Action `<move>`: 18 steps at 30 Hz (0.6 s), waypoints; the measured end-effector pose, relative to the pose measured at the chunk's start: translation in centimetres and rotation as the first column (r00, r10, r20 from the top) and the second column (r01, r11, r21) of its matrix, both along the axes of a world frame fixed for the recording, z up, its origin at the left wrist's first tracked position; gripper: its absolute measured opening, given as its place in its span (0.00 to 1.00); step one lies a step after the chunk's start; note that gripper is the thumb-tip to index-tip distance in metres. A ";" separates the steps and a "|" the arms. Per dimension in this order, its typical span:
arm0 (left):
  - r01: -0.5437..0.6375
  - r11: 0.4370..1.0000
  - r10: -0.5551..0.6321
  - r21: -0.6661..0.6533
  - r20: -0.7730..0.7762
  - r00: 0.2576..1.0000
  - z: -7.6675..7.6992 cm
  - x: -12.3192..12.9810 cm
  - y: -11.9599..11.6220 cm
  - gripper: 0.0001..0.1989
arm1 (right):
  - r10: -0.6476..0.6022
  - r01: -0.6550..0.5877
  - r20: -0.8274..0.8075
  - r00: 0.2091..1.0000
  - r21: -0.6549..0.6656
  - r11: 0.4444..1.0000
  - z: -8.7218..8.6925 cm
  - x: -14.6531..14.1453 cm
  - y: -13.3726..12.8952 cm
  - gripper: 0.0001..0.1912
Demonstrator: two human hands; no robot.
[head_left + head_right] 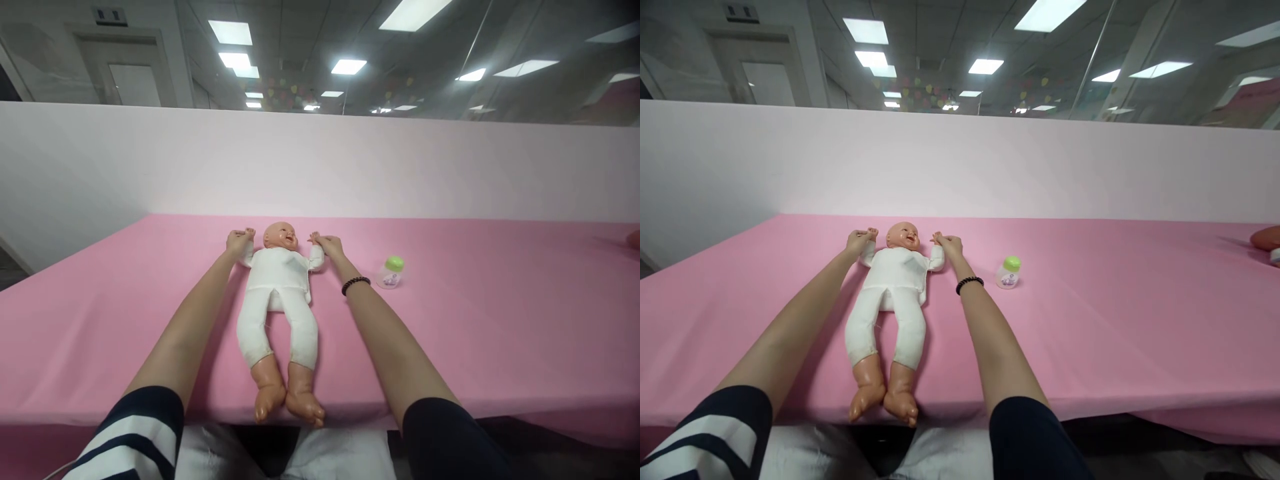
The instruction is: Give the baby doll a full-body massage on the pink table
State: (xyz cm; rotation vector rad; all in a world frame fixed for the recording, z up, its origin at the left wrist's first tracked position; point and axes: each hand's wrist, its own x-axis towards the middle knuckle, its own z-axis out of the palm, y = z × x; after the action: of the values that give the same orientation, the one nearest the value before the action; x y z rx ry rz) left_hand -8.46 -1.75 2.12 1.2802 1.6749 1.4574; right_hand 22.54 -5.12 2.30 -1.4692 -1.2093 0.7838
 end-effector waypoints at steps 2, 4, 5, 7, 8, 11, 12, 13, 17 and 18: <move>0.053 0.988 -0.065 0.143 0.075 0.995 0.8 -0.5 -1.2 0.16 | 0.080 -0.067 -0.079 0.994 0.156 0.985 0.7 0.6 -1.0 0.11; 0.130 0.955 -0.146 0.266 0.039 0.989 1.5 -1.3 -2.8 0.17 | 0.169 -0.136 -0.088 0.982 0.300 0.944 1.3 1.3 -2.6 0.16; 0.167 0.935 -0.168 0.312 -0.023 0.985 1.7 -1.8 -3.8 0.17 | 0.195 -0.165 -0.053 0.979 0.347 0.923 1.5 1.7 -3.6 0.18; 0.242 0.894 -0.175 0.377 -0.205 0.963 1.9 -2.8 -6.1 0.18 | 0.218 -0.230 0.077 0.973 0.409 0.883 1.9 2.2 -6.0 0.20; 0.287 0.874 -0.171 0.391 -0.305 0.937 1.9 -3.4 -7.4 0.18 | 0.227 -0.274 0.159 0.961 0.419 0.866 2.0 2.4 -7.4 0.20; 0.467 0.794 -0.191 0.388 -0.570 0.799 1.6 -4.7 -11.4 0.16 | 0.241 -0.414 0.405 0.882 0.423 0.806 1.8 3.0 -11.7 0.17; 0.528 0.765 -0.195 0.368 -0.649 0.735 1.4 -5.0 -12.5 0.15 | 0.255 -0.465 0.469 0.845 0.413 0.783 1.6 3.1 -13.0 0.15; 0.594 0.733 -0.205 0.333 -0.723 0.659 1.2 -5.2 -13.5 0.13 | 0.274 -0.519 0.530 0.803 0.393 0.759 1.3 3.3 -14.1 0.12; 0.767 0.615 -0.245 0.181 -0.882 0.404 0.1 -5.4 -15.7 0.06 | 0.309 -0.676 0.723 0.618 0.288 0.679 -0.7 4.1 -16.5 0.06; 0.763 0.616 -0.236 0.195 -0.879 0.415 -0.3 -5.4 -15.8 0.06 | 0.310 -0.691 0.745 0.590 0.267 0.672 -1.1 4.2 -16.7 0.07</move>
State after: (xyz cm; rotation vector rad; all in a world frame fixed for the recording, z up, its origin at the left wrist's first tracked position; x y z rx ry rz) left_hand -13.87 -17.59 1.85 2.8644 0.9550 1.0084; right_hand 26.73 -21.86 1.15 -0.8824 -2.2796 0.2066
